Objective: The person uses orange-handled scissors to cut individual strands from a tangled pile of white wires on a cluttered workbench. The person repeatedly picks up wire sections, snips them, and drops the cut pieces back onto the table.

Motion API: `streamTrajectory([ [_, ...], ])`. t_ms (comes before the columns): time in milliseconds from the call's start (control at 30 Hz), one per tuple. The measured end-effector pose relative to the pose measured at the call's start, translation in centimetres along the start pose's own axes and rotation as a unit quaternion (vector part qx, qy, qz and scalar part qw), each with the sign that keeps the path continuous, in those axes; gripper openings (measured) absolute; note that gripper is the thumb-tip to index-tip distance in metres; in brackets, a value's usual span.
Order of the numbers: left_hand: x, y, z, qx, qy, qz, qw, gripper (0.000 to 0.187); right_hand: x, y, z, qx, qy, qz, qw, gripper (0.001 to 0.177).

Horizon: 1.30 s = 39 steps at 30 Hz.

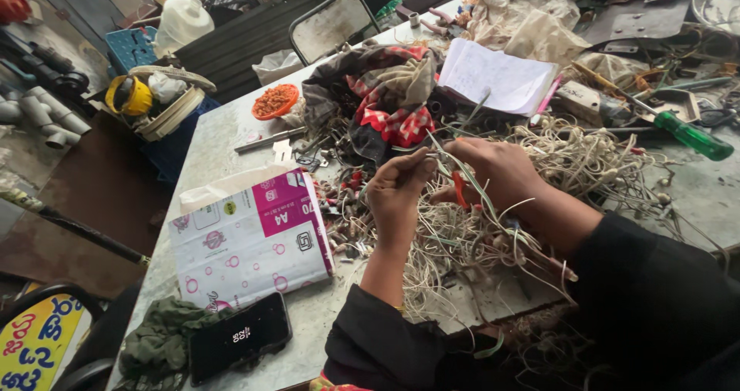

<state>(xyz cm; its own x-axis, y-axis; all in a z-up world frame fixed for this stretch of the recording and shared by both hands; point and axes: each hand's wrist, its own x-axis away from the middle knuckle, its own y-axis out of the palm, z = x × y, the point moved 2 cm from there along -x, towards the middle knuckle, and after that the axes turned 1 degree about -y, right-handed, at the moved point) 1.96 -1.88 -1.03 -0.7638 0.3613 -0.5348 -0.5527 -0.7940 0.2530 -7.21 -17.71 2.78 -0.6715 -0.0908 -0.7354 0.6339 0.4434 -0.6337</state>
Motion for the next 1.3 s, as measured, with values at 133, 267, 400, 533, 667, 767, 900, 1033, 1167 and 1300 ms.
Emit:
streamTrajectory([
  [133, -0.3, 0.0, -0.1, 0.038, -0.024, 0.018, 0.999, 0.022, -0.1, 0.9, 0.3, 0.012, 0.050, -0.030, 0.998, 0.057],
  [267, -0.4, -0.4, -0.4, 0.029, -0.032, 0.025, 0.999, 0.023, 0.1, 1.3, 0.9, 0.029, 0.078, -0.053, 0.995, 0.051],
  [400, -0.6, -0.9, -0.4, -0.014, -0.039, 0.037, 0.998, 0.023, 0.6, 1.6, 1.9, -0.062, 0.156, -0.080, 0.983, 0.025],
  [533, -1.3, -1.6, 0.6, -0.100, 0.022, 0.066, 0.992, 0.019, 0.2, 1.8, 2.1, 0.009, 0.087, 0.000, 0.996, 0.044],
  [667, -1.4, -2.1, 2.5, -0.416, 0.222, 0.082, 0.878, 0.032, 0.8, 1.7, 3.0, -0.077, 0.125, 0.054, 0.988, 0.040],
  [767, -1.4, -1.4, 3.3, -0.366, 0.130, -0.022, 0.921, 0.036, 0.7, 1.7, 3.6, -0.110, 0.165, 0.067, 0.978, 0.039],
  [900, -0.2, 0.2, 4.0, -0.147, -0.220, -0.267, 0.927, 0.032, 0.6, 1.9, 4.2, -0.148, 0.191, 0.066, 0.968, 0.039],
  [1033, 1.6, 1.5, 5.4, -0.265, -0.256, -0.500, 0.784, 0.042, 0.9, 2.0, 4.7, -0.199, 0.178, 0.068, 0.961, 0.037],
  [1167, 2.2, 2.5, 6.3, -0.265, -0.328, -0.571, 0.704, 0.045, 0.9, 1.9, 4.6, -0.203, 0.188, 0.056, 0.959, 0.037],
  [1300, 2.5, 3.7, 6.8, -0.318, -0.289, -0.582, 0.690, 0.048, 0.6, 1.5, 4.2, -0.229, 0.189, 0.055, 0.953, 0.038],
])
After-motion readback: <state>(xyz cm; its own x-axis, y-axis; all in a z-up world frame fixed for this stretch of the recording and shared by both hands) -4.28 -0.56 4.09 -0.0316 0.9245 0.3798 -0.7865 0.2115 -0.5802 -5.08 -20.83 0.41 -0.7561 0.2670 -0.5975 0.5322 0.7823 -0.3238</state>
